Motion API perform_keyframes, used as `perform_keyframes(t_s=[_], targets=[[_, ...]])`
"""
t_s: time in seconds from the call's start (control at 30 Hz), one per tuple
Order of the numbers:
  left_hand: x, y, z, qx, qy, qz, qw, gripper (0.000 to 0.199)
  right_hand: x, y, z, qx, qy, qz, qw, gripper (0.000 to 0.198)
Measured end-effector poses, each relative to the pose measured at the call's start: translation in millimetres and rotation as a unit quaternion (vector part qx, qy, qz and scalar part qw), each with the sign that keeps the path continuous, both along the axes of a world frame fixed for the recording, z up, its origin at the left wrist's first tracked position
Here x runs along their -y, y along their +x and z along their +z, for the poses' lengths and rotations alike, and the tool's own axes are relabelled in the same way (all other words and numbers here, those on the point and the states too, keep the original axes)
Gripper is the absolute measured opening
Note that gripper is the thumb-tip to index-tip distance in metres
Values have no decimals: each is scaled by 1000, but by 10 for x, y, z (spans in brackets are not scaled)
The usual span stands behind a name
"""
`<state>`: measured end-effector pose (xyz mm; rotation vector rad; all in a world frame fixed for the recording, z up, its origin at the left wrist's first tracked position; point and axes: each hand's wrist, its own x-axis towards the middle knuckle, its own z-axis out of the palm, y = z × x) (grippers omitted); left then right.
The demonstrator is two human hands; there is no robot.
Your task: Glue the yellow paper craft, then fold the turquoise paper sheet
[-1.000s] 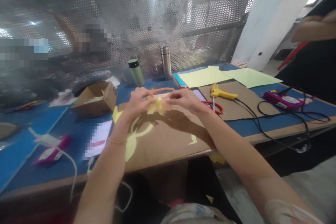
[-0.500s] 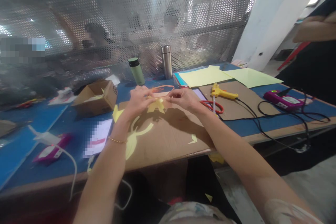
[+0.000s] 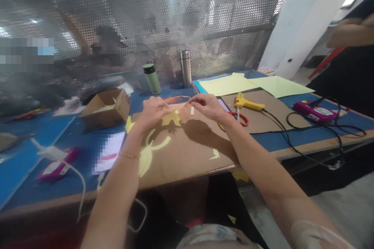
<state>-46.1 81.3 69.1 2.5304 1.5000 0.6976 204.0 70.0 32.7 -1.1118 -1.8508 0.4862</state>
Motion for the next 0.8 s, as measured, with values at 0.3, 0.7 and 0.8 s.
perform_keyframes(t_s=[0.3, 0.7, 0.8], targets=[[-66, -74, -35, -14, -5, -48, 999, 13, 91, -18, 41, 138, -24, 77, 987, 20], [-63, -56, -44, -44, -12, -79, 996, 12, 215, -74, 90, 163, -189, 180, 952, 27], [-59, -65, -41, -42, -16, -80, 996, 12, 269, -102, 134, 206, -137, 144, 958, 28]])
